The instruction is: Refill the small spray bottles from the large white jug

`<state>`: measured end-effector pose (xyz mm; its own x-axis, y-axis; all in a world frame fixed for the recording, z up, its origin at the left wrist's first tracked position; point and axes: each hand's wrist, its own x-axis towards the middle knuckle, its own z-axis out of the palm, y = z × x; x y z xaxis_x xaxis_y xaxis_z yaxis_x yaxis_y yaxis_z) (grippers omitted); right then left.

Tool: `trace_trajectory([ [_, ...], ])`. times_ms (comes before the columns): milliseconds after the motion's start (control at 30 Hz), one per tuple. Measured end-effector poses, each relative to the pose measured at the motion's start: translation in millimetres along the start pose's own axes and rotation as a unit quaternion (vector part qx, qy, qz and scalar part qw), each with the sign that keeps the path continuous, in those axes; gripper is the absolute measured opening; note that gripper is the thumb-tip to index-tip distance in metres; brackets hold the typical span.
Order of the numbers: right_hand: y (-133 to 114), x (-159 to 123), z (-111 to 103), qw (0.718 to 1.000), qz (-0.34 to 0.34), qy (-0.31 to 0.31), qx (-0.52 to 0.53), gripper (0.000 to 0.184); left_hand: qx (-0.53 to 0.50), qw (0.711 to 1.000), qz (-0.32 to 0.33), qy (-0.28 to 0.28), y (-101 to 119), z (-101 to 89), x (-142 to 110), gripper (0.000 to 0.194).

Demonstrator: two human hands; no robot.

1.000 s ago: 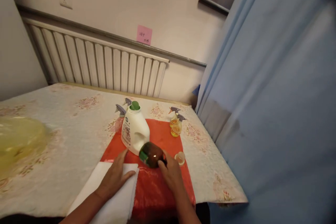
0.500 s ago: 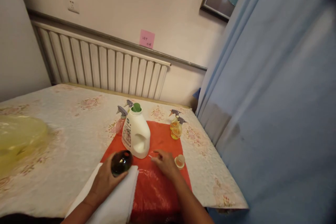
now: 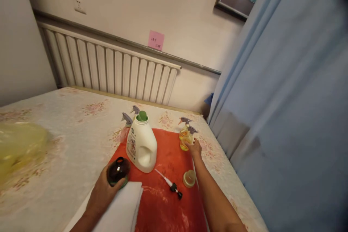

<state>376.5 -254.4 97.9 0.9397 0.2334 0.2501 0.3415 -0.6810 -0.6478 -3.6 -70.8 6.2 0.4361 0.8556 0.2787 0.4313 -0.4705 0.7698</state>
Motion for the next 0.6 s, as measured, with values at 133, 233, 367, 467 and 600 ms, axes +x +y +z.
trace_trajectory([
  [133, -2.0, 12.6, 17.0, 0.999, 0.014, -0.029, 0.019, 0.060, 0.018, 1.000, 0.004, 0.007, -2.5, 1.8, 1.6, 0.076],
  [233, -0.8, 18.0, 24.5, 0.999, 0.015, -0.043, 0.027, 0.052, 0.021, 1.000, 0.003, 0.010, -7.0, 4.1, 1.9, 0.079],
  [367, 3.6, 22.8, 29.9, 0.999, 0.025, -0.043, 0.014, 0.050, 0.008, 1.000, 0.004, 0.003, -14.6, 7.1, 1.2, 0.080],
  [467, 7.4, 26.4, 31.7, 0.998, 0.026, -0.053, 0.006, 0.044, -0.001, 1.000, -0.004, -0.001, -17.5, 8.6, 1.2, 0.083],
  [600, 11.1, 31.1, 32.2, 0.997, 0.022, -0.080, 0.003, 0.032, -0.008, 1.000, -0.015, -0.011, -13.6, 7.5, 1.6, 0.085],
])
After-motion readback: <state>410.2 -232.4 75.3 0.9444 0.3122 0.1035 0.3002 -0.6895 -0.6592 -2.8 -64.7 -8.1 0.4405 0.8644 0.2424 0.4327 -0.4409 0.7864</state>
